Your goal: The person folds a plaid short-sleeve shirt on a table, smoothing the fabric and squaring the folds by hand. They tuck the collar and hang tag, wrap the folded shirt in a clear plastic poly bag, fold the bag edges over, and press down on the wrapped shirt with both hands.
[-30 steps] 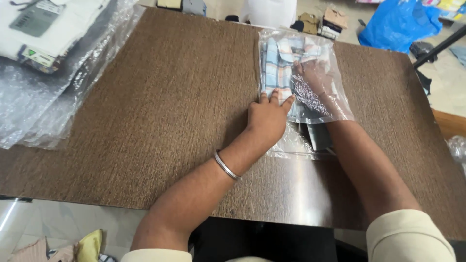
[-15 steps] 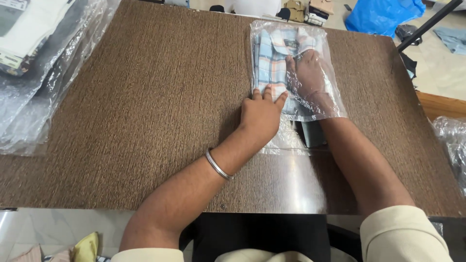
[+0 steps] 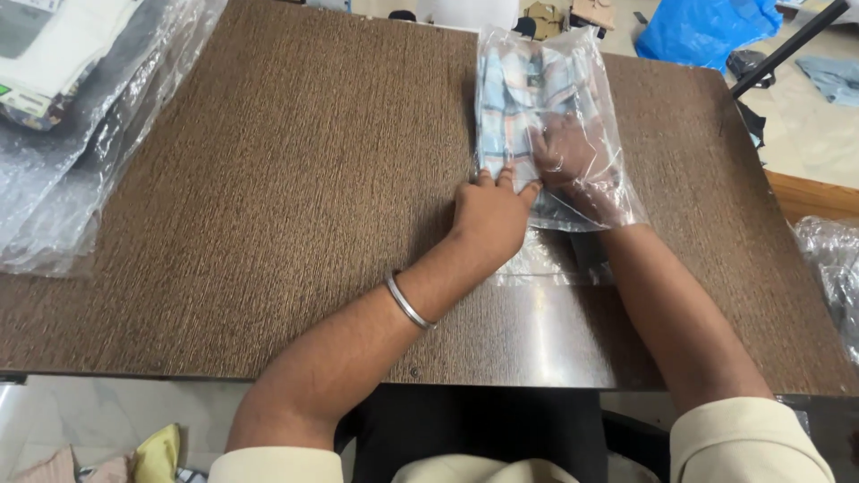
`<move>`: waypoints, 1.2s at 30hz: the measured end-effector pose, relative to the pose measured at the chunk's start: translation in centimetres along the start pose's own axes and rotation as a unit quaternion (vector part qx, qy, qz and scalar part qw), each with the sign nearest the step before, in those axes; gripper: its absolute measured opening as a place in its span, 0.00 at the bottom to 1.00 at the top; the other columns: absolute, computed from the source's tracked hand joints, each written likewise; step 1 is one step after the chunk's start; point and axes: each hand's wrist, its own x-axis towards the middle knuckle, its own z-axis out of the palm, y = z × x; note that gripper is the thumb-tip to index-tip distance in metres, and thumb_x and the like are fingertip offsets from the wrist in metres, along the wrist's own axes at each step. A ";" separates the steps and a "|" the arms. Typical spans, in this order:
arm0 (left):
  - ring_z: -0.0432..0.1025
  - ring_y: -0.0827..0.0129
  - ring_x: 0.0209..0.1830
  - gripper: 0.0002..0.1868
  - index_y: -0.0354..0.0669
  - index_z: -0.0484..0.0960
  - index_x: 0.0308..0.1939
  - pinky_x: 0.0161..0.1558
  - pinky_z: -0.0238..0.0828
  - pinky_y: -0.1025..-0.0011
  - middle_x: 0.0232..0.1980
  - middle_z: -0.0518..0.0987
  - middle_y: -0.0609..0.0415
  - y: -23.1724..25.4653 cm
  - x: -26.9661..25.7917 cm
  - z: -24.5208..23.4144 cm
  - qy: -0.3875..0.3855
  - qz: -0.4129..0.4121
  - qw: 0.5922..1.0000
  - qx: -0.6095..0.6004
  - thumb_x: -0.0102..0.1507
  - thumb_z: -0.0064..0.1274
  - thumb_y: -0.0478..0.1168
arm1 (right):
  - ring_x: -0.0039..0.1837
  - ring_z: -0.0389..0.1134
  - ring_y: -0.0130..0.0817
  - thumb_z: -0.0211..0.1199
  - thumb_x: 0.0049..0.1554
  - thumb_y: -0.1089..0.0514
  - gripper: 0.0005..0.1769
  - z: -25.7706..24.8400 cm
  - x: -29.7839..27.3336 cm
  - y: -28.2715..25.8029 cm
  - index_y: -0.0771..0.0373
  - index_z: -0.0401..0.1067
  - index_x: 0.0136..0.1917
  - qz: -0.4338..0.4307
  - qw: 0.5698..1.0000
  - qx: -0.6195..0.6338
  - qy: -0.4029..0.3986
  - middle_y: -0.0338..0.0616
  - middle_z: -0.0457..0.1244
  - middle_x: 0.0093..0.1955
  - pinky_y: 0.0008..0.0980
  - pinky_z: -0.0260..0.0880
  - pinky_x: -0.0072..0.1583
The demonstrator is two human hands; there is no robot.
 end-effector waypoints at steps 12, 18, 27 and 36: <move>0.68 0.38 0.65 0.32 0.34 0.67 0.70 0.50 0.74 0.51 0.73 0.66 0.37 -0.1 1.4 1.7 0.011 -0.045 0.997 0.054 0.64 0.47 0.44 | 0.51 0.67 0.57 0.60 0.67 0.53 0.11 -1.1 -0.8 -1.5 0.64 0.68 0.51 0.131 0.958 0.225 0.117 0.58 0.66 0.46 0.56 0.65 0.57; 0.70 0.38 0.64 0.29 0.35 0.70 0.68 0.44 0.76 0.51 0.72 0.68 0.38 0.3 1.3 1.9 0.034 -0.061 0.997 0.040 0.64 0.48 0.43 | 0.53 0.67 0.57 0.61 0.65 0.56 0.10 -2.9 -2.8 -2.3 0.64 0.72 0.56 0.047 0.991 0.051 0.111 0.58 0.67 0.52 0.53 0.66 0.54; 0.70 0.41 0.63 0.30 0.29 0.72 0.66 0.44 0.75 0.52 0.72 0.66 0.28 1.4 0.6 1.9 0.031 -0.028 0.998 0.039 0.63 0.48 0.43 | 0.56 0.71 0.56 0.64 0.68 0.54 0.24 -2.8 -5.5 -1.9 0.73 0.70 0.70 -0.006 0.983 0.059 0.174 0.61 0.68 0.61 0.55 0.70 0.56; 0.72 0.38 0.61 0.28 0.33 0.72 0.66 0.46 0.76 0.53 0.73 0.66 0.34 0.9 1.4 3.1 0.094 -0.040 0.993 0.052 0.64 0.48 0.42 | 0.52 0.67 0.60 0.65 0.61 0.49 0.17 -4.5 -3.4 -2.2 0.62 0.72 0.56 0.163 0.962 0.213 0.053 0.59 0.67 0.48 0.57 0.65 0.54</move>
